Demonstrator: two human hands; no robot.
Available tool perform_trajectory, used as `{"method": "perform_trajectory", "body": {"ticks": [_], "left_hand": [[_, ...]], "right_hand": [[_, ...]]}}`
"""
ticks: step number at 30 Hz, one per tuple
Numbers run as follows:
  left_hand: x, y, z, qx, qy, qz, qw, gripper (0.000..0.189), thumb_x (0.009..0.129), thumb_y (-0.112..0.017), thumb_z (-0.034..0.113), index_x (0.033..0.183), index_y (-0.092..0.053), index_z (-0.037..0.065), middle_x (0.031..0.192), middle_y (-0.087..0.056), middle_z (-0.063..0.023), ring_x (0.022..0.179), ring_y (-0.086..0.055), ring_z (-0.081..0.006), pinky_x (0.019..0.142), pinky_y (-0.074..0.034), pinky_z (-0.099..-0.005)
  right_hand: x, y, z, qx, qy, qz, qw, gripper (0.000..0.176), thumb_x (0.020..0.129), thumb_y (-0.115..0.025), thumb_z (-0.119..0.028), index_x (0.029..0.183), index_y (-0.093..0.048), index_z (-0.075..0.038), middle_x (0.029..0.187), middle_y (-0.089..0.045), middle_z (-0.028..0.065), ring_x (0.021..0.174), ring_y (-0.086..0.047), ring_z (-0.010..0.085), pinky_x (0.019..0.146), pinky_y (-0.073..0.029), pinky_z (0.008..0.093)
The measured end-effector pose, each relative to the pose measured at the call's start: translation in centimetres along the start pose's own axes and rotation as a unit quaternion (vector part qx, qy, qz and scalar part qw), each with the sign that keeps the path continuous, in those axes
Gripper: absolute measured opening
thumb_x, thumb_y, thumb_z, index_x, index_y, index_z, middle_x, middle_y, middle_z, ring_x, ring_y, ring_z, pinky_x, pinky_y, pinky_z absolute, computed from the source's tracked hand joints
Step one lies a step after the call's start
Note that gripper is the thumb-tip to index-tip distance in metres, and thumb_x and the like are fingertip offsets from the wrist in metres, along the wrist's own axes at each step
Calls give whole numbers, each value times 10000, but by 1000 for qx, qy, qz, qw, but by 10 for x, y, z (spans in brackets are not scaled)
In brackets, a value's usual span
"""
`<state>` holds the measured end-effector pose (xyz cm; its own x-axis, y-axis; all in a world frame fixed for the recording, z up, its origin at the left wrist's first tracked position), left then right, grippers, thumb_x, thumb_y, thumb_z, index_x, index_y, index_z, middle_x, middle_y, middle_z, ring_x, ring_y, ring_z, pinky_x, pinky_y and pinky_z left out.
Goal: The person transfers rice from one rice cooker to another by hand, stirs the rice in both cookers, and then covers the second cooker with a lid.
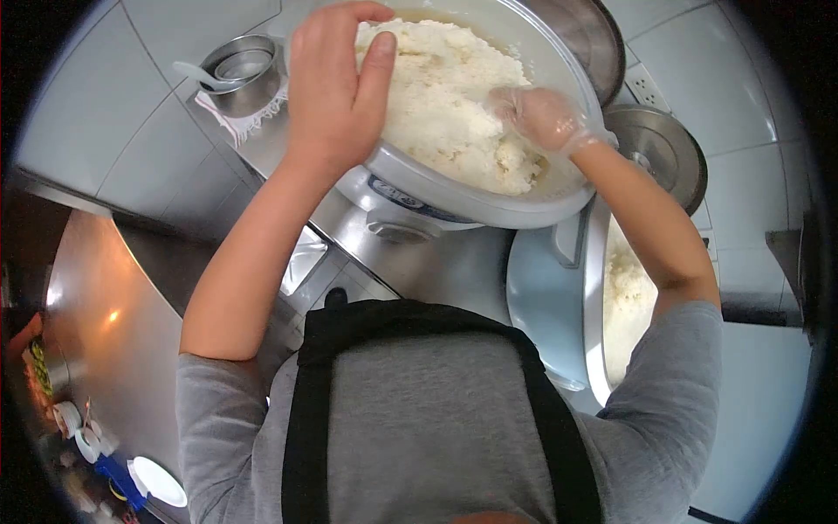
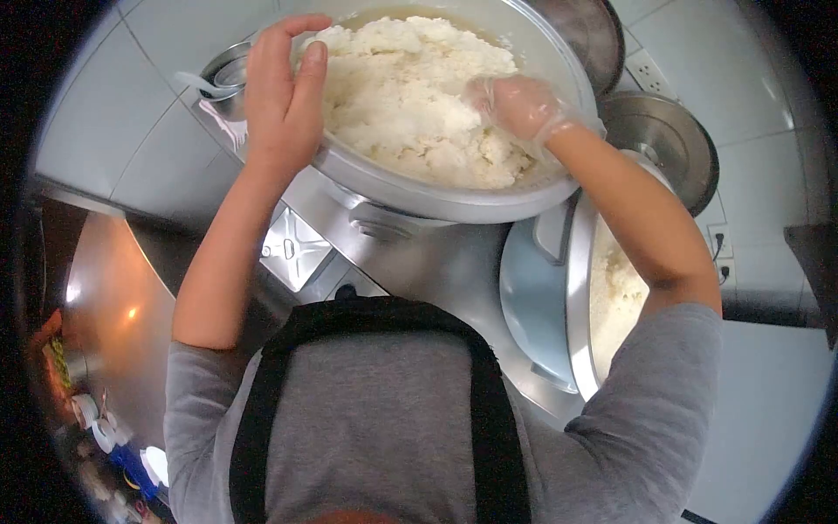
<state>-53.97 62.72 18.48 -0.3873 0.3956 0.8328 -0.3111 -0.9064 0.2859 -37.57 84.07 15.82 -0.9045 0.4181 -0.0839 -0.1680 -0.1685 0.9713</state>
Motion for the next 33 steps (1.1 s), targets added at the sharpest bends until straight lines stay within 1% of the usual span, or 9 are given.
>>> {"method": "perform_trajectory", "body": {"ticks": [10, 13, 16, 19, 22, 25, 28, 31, 33], "left_hand": [[1, 1, 8, -28, 0, 6, 1000, 235, 869, -486, 92, 1089, -506, 15, 1074, -527, -183, 1023, -486, -353, 919, -362, -414], [1, 1, 8, -34, -2, 8, 999, 247, 865, -485, 81, 1101, -501, 11, 1076, -523, -190, 1035, -486, -355, 929, -361, -414], [0, 0, 2, -41, 10, 16, 999, 251, 905, -468, 145, 1123, -529, 35, 1120, -549, -147, 1072, -495, -319, 968, -351, -384], [-1, 2, -3, -38, 25, 20, 999, 271, 935, -439, 175, 1153, -525, 40, 1166, -553, -126, 1104, -490, -290, 996, -336, -360], [-4, 0, -11, -52, 43, 19, 998, 285, 949, -411, 175, 1179, -503, 33, 1194, -537, -128, 1117, -479, -265, 1001, -327, -345], [-5, 0, -16, -90, 51, 45, 994, 262, 944, -441, 188, 1143, -520, 35, 1146, -542, -133, 1077, -471, -291, 964, -336, -375], [-5, 1, -16, -118, 81, 51, 988, 259, 944, -457, 201, 1129, -529, 34, 1124, -546, -135, 1061, -469, -305, 952, -340, -391], [-6, 1, -17, -116, 86, 48, 988, 271, 951, -450, 206, 1143, -522, 29, 1140, -541, -136, 1079, -469, -303, 968, -337, -392], [-6, 1, -17, -108, 86, 50, 989, 278, 954, -444, 207, 1151, -520, 27, 1152, -536, -140, 1097, -467, -300, 981, -334, -392]], "right_hand": [[15, -12, -62, 198, 33, -101, 975, 401, 874, -521, -100, 1267, -528, -24, 1015, -642, 181, 925, -614, 280, 868, -466, 364], [20, -21, -66, 220, 77, -109, 966, 486, 832, -520, -49, 1310, -463, 14, 1096, -594, 207, 1019, -575, 302, 916, -439, 377], [21, -32, -67, 343, 68, -147, 925, 522, 810, -529, -44, 1320, -437, 26, 1182, -545, 244, 1138, -513, 343, 985, -397, 387], [6, -7, -72, 332, 27, -176, 927, 518, 792, -553, -45, 1289, -445, 51, 1214, -520, 261, 1216, -452, 361, 1044, -348, 386], [-4, 6, -67, 316, 18, -187, 930, 475, 798, -590, -78, 1246, -499, 53, 1242, -490, 284, 1253, -410, 362, 1080, -313, 387], [-11, -13, -56, -78, 198, -163, 963, 342, 833, -604, -144, 1137, -605, 13, 1211, -538, 251, 1212, -465, 352, 1069, -330, 410], [-5, -15, -52, -160, 208, -132, 956, 218, 870, -588, -191, 1016, -686, -63, 1066, -639, 169, 1083, -566, 279, 1039, -355, 414], [-3, 17, -47, -251, 103, -132, 953, 195, 906, -541, -208, 960, -713, -135, 890, -685, 87, 937, -618, 212, 1008, -367, 384], [-9, 28, -21, -147, 61, -51, 986, 214, 924, -513, -217, 975, -714, -167, 854, -685, 74, 896, -616, 186, 996, -363, 369]]}}
Point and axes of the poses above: each hand's wrist, its own x-axis towards the middle knuckle, its own y-axis out of the back of the hand, z = x × y, the point moved 5 cm from there along x, towards the middle knuckle
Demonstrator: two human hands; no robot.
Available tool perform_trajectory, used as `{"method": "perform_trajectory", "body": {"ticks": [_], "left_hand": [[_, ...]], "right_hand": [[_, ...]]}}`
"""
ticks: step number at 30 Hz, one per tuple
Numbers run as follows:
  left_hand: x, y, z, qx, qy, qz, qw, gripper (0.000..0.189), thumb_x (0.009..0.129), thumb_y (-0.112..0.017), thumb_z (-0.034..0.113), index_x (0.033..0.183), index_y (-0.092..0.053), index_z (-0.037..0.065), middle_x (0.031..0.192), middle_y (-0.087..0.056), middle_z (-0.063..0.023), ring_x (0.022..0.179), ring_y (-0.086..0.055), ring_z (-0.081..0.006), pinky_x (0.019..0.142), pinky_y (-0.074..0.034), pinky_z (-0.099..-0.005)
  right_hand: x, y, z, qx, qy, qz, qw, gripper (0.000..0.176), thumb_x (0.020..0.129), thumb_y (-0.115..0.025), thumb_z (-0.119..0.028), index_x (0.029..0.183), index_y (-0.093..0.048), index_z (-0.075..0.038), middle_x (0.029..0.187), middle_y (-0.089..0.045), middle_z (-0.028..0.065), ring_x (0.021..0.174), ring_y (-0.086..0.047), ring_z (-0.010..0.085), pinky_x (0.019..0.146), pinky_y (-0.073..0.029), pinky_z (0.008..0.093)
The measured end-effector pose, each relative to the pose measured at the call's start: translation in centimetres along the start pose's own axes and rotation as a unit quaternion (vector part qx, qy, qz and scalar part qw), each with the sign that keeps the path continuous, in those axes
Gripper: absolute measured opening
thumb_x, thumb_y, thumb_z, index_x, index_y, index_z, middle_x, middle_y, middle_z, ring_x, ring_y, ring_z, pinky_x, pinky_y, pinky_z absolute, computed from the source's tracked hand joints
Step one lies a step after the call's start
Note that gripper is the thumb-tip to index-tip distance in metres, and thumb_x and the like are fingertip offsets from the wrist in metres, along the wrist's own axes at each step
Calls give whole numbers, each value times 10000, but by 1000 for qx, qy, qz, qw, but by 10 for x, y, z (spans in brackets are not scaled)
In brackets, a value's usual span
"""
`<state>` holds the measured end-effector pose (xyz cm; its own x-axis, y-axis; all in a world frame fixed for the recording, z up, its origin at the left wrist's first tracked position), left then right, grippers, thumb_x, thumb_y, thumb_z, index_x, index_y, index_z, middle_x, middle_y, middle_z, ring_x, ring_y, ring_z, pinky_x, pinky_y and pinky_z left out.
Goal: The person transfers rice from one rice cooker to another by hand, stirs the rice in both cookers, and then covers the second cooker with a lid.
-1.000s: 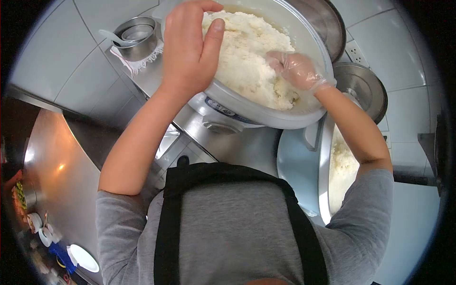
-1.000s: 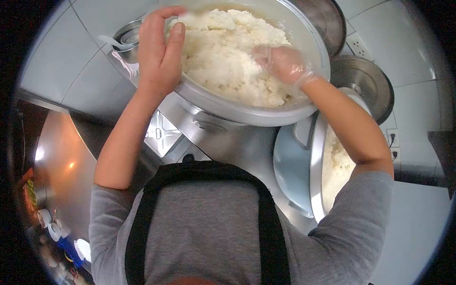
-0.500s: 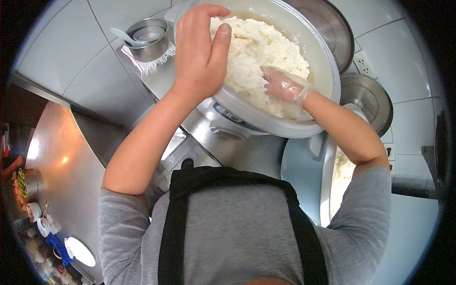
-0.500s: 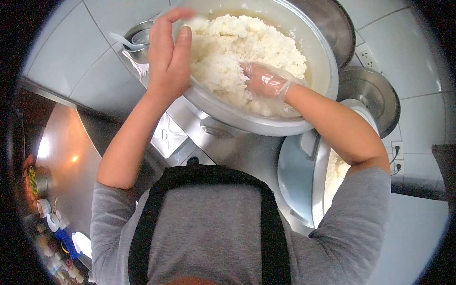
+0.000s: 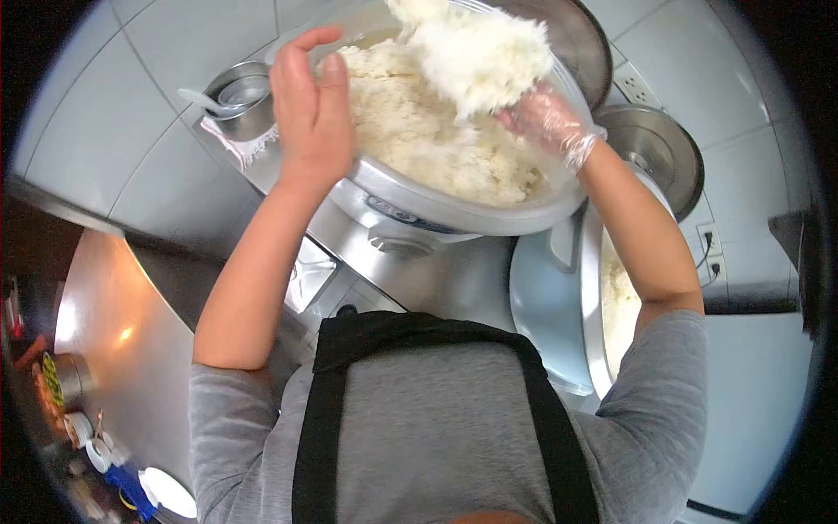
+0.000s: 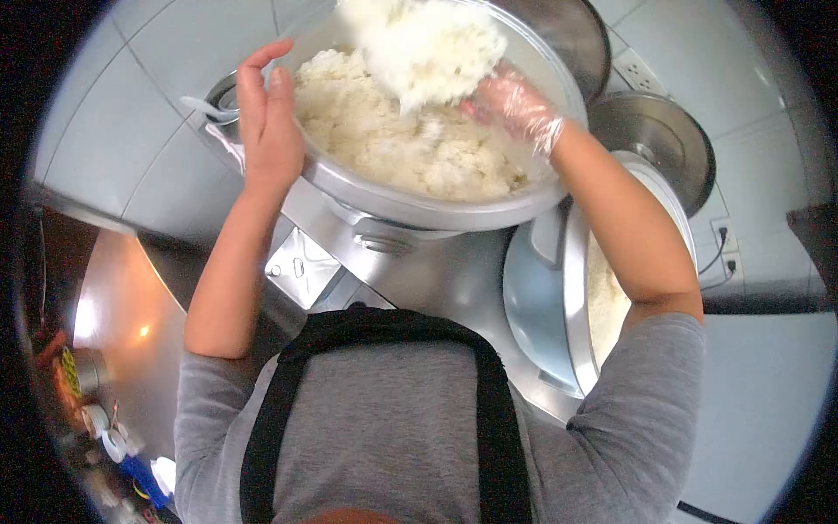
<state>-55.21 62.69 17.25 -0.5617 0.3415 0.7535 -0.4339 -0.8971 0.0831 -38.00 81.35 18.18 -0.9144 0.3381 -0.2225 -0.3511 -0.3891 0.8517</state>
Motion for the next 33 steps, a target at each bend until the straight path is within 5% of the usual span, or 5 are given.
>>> {"method": "perform_trajectory", "body": {"ticks": [3, 4, 10, 19, 33], "left_hand": [[1, 0, 0, 2, 9, -2, 1000, 286, 957, -436, 207, 1159, -520, 24, 1167, -528, -150, 1121, -464, -290, 993, -332, -386], [1, 0, -1, -2, 13, -4, 1000, 288, 957, -433, 207, 1161, -520, 23, 1168, -526, -153, 1123, -465, -284, 993, -334, -381], [1, -3, -6, -4, 50, -20, 999, 327, 980, -431, 257, 1196, -514, 25, 1165, -520, -126, 1073, -486, -213, 952, -369, -335], [-1, -10, 4, -55, 51, -44, 996, 307, 991, -420, 234, 1185, -507, 13, 1195, -520, -103, 1099, -476, -172, 982, -348, -306], [8, -5, -4, 127, -8, -49, 991, 296, 903, -504, 168, 1166, -533, 36, 1164, -551, -162, 1114, -494, -316, 986, -355, -383]], "right_hand": [[-30, -51, 81, 529, -11, 204, 823, 197, 928, -523, -231, 979, -701, -162, 869, -685, 69, 852, -621, 203, 936, -401, 379], [-58, -29, 88, 279, -35, 225, 933, 156, 907, -574, -222, 938, -691, -124, 888, -682, 76, 837, -629, 239, 871, -458, 386], [-239, -30, 118, 160, -456, 62, 873, 167, 852, -655, -200, 922, -670, -50, 917, -679, 125, 838, -627, 308, 807, -483, 407], [-366, -5, 93, 39, -491, 179, 851, 346, 931, -561, -186, 1270, -519, -248, 870, -683, 120, 776, -675, 249, 668, -534, 416], [73, -11, 67, 32, -142, 144, 979, 402, 943, -474, -324, 1337, -469, -243, 1005, -670, 145, 870, -656, 321, 752, -516, 450]]}}
Point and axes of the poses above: each hand's wrist, its own x-axis towards the middle knuckle, its own y-axis out of the back of the hand, z = x × y, the point moved 5 cm from there along x, towards the middle knuckle
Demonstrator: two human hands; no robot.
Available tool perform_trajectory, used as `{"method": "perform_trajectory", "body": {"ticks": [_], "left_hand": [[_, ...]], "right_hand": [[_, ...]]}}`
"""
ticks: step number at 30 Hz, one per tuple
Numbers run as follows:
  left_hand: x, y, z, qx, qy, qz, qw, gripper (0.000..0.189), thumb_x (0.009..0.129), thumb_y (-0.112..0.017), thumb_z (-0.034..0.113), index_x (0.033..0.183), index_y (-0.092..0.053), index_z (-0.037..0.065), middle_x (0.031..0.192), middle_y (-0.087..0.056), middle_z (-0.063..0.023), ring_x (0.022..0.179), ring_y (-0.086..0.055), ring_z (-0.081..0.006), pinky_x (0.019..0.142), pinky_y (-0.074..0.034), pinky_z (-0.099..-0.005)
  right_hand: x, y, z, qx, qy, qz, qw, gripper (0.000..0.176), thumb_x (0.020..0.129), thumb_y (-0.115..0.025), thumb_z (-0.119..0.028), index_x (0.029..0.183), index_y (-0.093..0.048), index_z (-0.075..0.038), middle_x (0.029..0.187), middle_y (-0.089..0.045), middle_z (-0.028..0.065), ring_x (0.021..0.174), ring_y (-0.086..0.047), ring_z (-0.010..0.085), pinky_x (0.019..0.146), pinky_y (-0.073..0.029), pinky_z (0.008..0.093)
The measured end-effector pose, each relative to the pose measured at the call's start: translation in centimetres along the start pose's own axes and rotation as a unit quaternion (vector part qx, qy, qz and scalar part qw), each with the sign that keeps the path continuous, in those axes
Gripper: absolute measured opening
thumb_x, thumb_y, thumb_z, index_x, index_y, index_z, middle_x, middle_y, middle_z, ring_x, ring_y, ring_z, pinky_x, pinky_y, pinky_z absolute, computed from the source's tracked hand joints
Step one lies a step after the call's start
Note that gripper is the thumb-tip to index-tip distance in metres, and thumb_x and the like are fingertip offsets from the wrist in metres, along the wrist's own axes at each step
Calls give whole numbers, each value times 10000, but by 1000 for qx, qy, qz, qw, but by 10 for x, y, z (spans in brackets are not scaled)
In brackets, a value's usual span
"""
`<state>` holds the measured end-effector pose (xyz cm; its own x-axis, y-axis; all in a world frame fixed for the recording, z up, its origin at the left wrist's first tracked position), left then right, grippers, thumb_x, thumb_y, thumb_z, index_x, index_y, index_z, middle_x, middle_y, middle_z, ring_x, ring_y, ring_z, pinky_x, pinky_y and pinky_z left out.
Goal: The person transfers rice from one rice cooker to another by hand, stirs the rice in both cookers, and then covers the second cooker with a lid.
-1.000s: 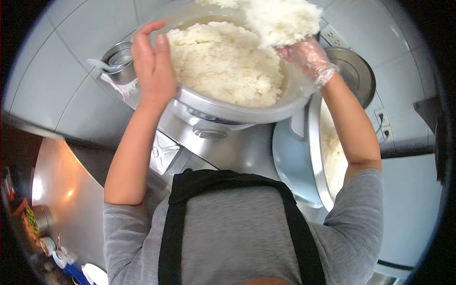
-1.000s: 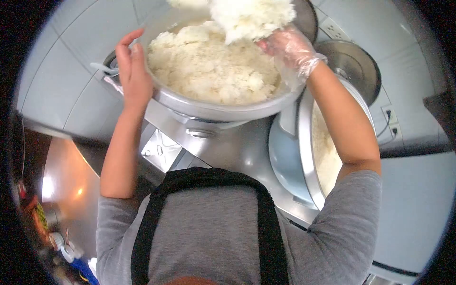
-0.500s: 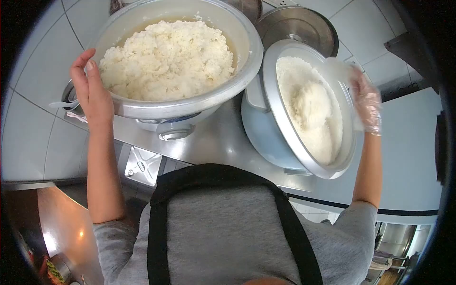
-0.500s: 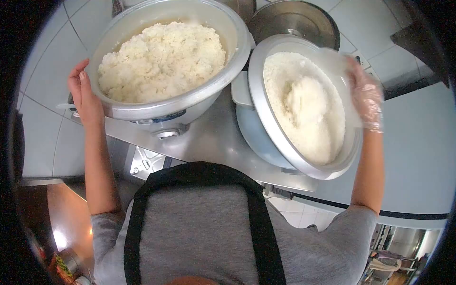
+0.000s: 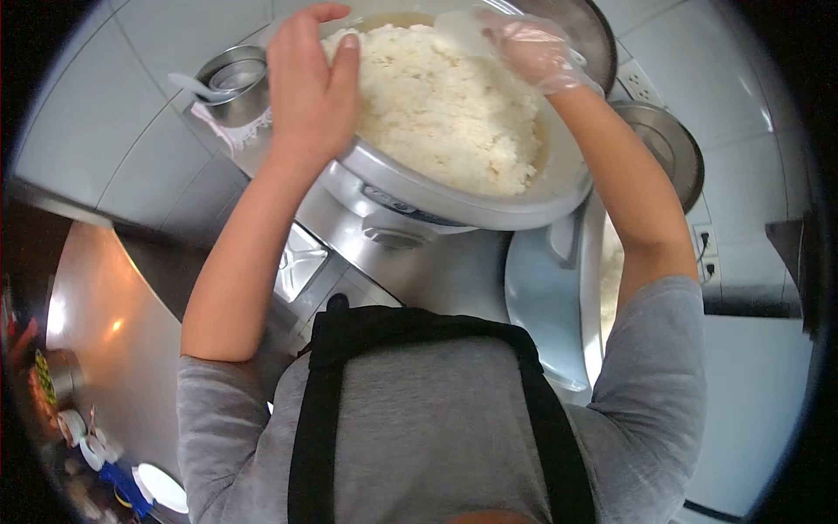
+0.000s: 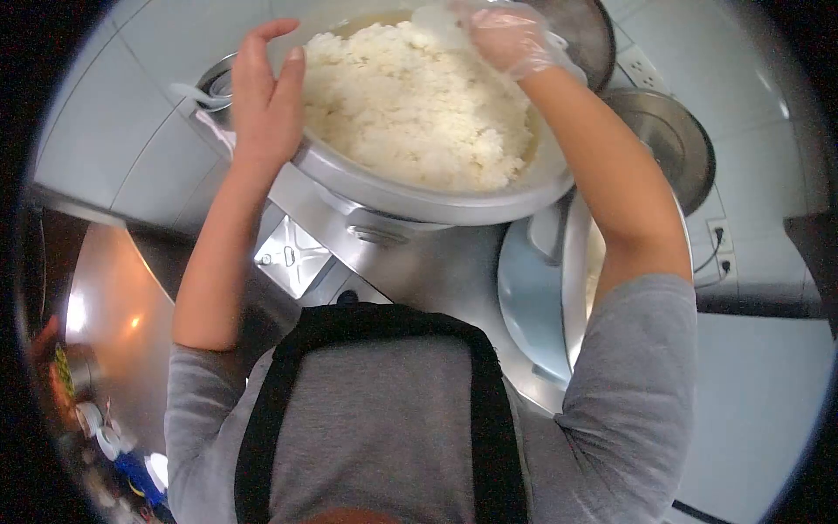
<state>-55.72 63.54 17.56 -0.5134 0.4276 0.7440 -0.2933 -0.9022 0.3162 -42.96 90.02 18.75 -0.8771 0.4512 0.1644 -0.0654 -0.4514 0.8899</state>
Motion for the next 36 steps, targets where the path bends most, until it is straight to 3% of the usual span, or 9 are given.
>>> {"method": "perform_trajectory", "body": {"ticks": [2, 5, 8, 11, 17, 24, 32, 33, 36], "left_hand": [[-2, 0, 0, 15, -19, 5, 1000, 279, 903, -497, 162, 1151, -533, 40, 1151, -554, -154, 1100, -494, -318, 978, -357, -387], [0, 2, 3, -9, -11, 5, 1000, 269, 889, -489, 126, 1139, -519, 31, 1128, -538, -165, 1090, -484, -330, 972, -353, -395], [-2, 7, 11, -37, -2, 23, 999, 263, 862, -481, 66, 1118, -492, 6, 1084, -515, -193, 1071, -476, -357, 964, -350, -410], [-3, 4, 9, -46, -7, 32, 998, 265, 865, -476, 62, 1124, -489, 4, 1088, -512, -193, 1082, -473, -357, 975, -345, -408], [-2, 8, 13, -49, -10, 24, 998, 267, 865, -472, 62, 1122, -485, -8, 1082, -511, -196, 1082, -473, -356, 972, -346, -407], [-2, 6, 7, -37, -4, 27, 999, 271, 886, -477, 113, 1140, -517, 28, 1131, -536, -167, 1096, -478, -334, 977, -350, -398], [-4, 3, -1, -64, -7, 51, 997, 235, 879, -496, 112, 1096, -521, 27, 1104, -540, -148, 1092, -453, -333, 976, -318, -431], [-4, 3, -2, -65, -9, 50, 997, 237, 878, -498, 114, 1098, -522, 27, 1105, -539, -149, 1089, -454, -333, 976, -319, -429], [-6, 2, -4, -60, -18, 52, 997, 244, 876, -503, 119, 1102, -524, 29, 1110, -539, -151, 1089, -455, -333, 978, -319, -429]], "right_hand": [[16, 0, -52, -71, 77, -16, 994, 407, 933, -481, -297, 1335, -482, -236, 1005, -668, 143, 875, -654, 319, 757, -515, 443], [21, 5, -84, 61, 117, -29, 991, 364, 898, -513, -253, 1252, -557, -179, 978, -674, 151, 893, -658, 312, 782, -522, 449], [10, 17, -106, 113, 162, -49, 979, 425, 890, -500, -188, 1314, -525, -204, 1042, -664, 138, 935, -637, 332, 816, -499, 429], [2, 27, -124, 134, 142, -128, 972, 469, 855, -516, -131, 1321, -518, -186, 1066, -654, 160, 984, -622, 342, 871, -479, 434], [-23, 5, -123, 299, 134, -127, 936, 580, 740, -553, -24, 1313, -506, -98, 1159, -596, 218, 1127, -546, 360, 982, -418, 419], [-56, 10, -120, 412, 80, -229, 878, 650, 681, -543, -21, 1326, -461, -27, 1248, -530, 243, 1177, -502, 362, 1029, -377, 400], [-69, -43, -86, 148, 142, -315, 927, 518, 824, -662, -245, 1298, -532, -81, 1322, -538, 110, 1243, -462, 275, 1111, -293, 354], [-66, -21, -92, 88, 152, -311, 934, 507, 838, -656, -256, 1298, -532, -85, 1327, -537, 93, 1244, -461, 260, 1117, -288, 352], [-56, -3, -84, 42, 277, 8, 960, 264, 838, -650, -306, 939, -721, -73, 901, -698, 96, 863, -643, 248, 897, -474, 388]]}}
Point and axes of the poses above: each hand's wrist, its own x-axis towards the middle knuckle, its own y-axis out of the back of the hand, z = x × y, the point moved 5 cm from there along x, towards the middle knuckle
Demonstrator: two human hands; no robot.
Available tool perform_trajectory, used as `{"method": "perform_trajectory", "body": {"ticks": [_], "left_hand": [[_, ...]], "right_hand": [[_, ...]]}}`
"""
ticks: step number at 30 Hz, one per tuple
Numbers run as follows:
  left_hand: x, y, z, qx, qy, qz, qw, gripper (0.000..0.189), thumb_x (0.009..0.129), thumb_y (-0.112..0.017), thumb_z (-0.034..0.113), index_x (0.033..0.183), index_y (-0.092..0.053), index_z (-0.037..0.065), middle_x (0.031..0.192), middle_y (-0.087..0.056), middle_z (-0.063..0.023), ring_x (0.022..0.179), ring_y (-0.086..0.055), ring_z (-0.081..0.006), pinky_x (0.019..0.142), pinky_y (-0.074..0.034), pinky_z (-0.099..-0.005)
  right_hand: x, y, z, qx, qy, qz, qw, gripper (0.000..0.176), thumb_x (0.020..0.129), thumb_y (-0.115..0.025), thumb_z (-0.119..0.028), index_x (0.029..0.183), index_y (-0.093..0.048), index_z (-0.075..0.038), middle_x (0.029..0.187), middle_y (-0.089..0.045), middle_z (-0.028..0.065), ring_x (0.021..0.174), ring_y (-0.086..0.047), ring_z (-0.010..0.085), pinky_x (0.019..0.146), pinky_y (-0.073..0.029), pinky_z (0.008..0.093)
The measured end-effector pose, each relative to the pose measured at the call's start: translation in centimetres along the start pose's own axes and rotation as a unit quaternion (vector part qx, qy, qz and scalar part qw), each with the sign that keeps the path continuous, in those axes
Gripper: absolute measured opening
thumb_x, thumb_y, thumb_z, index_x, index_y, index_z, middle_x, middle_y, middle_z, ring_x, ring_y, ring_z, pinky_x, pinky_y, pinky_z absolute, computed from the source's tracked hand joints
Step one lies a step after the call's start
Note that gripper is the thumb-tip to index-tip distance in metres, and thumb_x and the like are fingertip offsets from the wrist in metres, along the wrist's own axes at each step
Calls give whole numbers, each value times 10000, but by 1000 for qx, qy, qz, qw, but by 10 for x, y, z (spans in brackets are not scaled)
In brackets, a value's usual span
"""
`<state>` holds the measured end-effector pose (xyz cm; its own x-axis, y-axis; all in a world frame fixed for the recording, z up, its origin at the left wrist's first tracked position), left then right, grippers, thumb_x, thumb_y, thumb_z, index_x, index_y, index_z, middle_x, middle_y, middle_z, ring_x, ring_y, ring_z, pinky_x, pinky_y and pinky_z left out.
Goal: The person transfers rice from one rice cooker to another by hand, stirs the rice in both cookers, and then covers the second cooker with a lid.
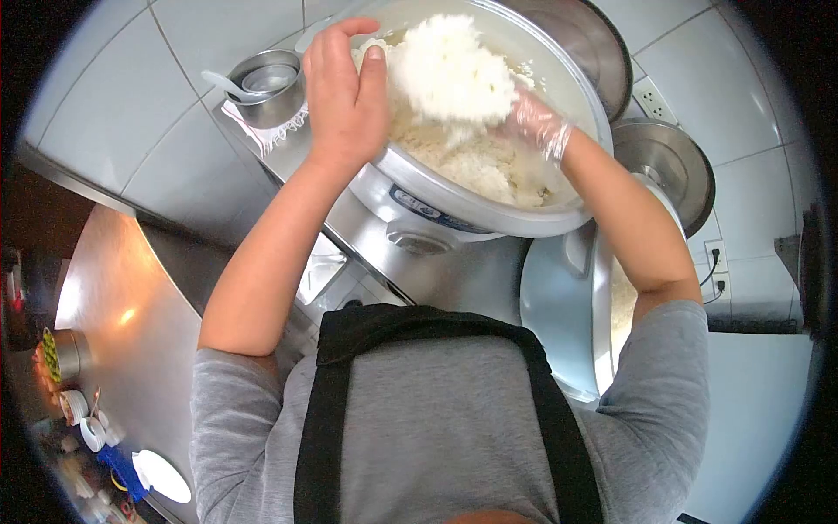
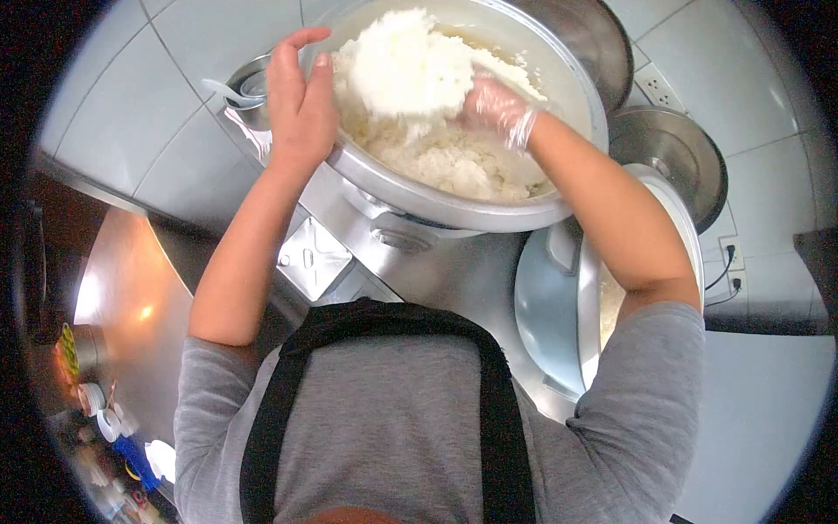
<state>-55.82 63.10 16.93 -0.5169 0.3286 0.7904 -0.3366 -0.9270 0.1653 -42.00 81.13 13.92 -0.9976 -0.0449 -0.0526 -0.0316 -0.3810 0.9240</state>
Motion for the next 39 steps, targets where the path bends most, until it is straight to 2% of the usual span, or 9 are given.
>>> {"method": "perform_trajectory", "body": {"ticks": [3, 4, 9, 13, 18, 20, 24, 32, 39], "left_hand": [[1, 0, 1, 11, 4, 0, 1000, 255, 878, -506, 128, 1113, -527, 33, 1120, -539, -153, 1095, -455, -337, 982, -320, -429], [0, 0, 1, 14, 8, -3, 1000, 259, 879, -506, 132, 1118, -528, 34, 1124, -539, -154, 1098, -456, -339, 983, -321, -428], [-1, 0, -9, 20, 42, -29, 999, 301, 914, -477, 145, 1190, -530, 38, 1192, -529, -136, 1153, -462, -264, 1019, -315, -367], [2, -3, -13, -36, 68, -29, 997, 295, 905, -487, 142, 1174, -522, 25, 1183, -538, -146, 1111, -486, -277, 985, -353, -380], [3, -3, -1, -95, 83, -31, 992, 293, 936, -469, 158, 1180, -508, 0, 1182, -528, -135, 1083, -502, -209, 950, -386, -325], [3, -3, -3, -91, 80, -36, 992, 295, 936, -471, 162, 1181, -507, 2, 1188, -527, -136, 1086, -500, -209, 953, -384, -326], [1, -4, -4, -102, 70, -37, 992, 290, 934, -479, 174, 1171, -518, 11, 1190, -530, -134, 1093, -495, -214, 967, -368, -329], [6, 0, -20, -69, 48, -11, 996, 267, 898, -516, 149, 1141, -536, 39, 1151, -561, -134, 1114, -493, -274, 987, -349, -368], [8, -6, -8, 37, 24, -60, 997, 262, 862, -544, 116, 1116, -536, 53, 1117, -557, -159, 1094, -479, -344, 969, -356, -421]], "right_hand": [[-9, 41, 34, 237, -151, 101, 954, 270, 878, -625, -269, 1056, -679, -73, 941, -694, 84, 866, -641, 222, 854, -490, 367], [-20, 52, 49, 493, -216, 126, 833, 269, 889, -615, -255, 1080, -665, -71, 945, -691, 82, 866, -640, 207, 848, -490, 353], [-144, 76, 113, 629, -295, 292, 657, 288, 901, -606, -223, 1142, -630, -67, 1014, -676, 101, 905, -624, 217, 849, -487, 335], [-340, 115, 137, 123, -447, 205, 862, 415, 892, -605, -277, 1232, -549, -46, 1135, -636, 124, 1026, -608, 261, 894, -480, 355], [-441, 140, 80, -176, -617, -38, 766, 545, 876, -612, -381, 1358, -459, -180, 1153, -630, 164, 1070, -598, 341, 924, -474, 422], [-376, 164, 24, -113, -674, -195, 704, 590, 871, -606, -424, 1397, -412, -241, 1161, -625, 175, 1084, -589, 358, 935, -464, 450], [-367, 174, 27, -124, -690, -127, 701, 574, 882, -582, -439, 1397, -406, -254, 1189, -619, 157, 1102, -589, 334, 928, -467, 447], [-146, 96, 64, 4, -327, 54, 943, 408, 950, -464, -243, 1355, -456, -185, 1188, -622, 153, 1037, -618, 308, 906, -474, 440], [31, 4, 99, -109, -332, -69, 935, 367, 933, -418, -161, 1271, -559, -185, 1076, -657, 169, 912, -660, 334, 801, -525, 465]]}}
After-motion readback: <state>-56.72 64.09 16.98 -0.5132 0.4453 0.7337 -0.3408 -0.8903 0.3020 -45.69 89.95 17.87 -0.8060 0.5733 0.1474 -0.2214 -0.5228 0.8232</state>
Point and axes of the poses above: each hand's wrist, its own x-axis towards the middle knuckle, its own y-axis out of the back of the hand, z = x × y, the point moved 5 cm from there along x, towards the middle knuckle
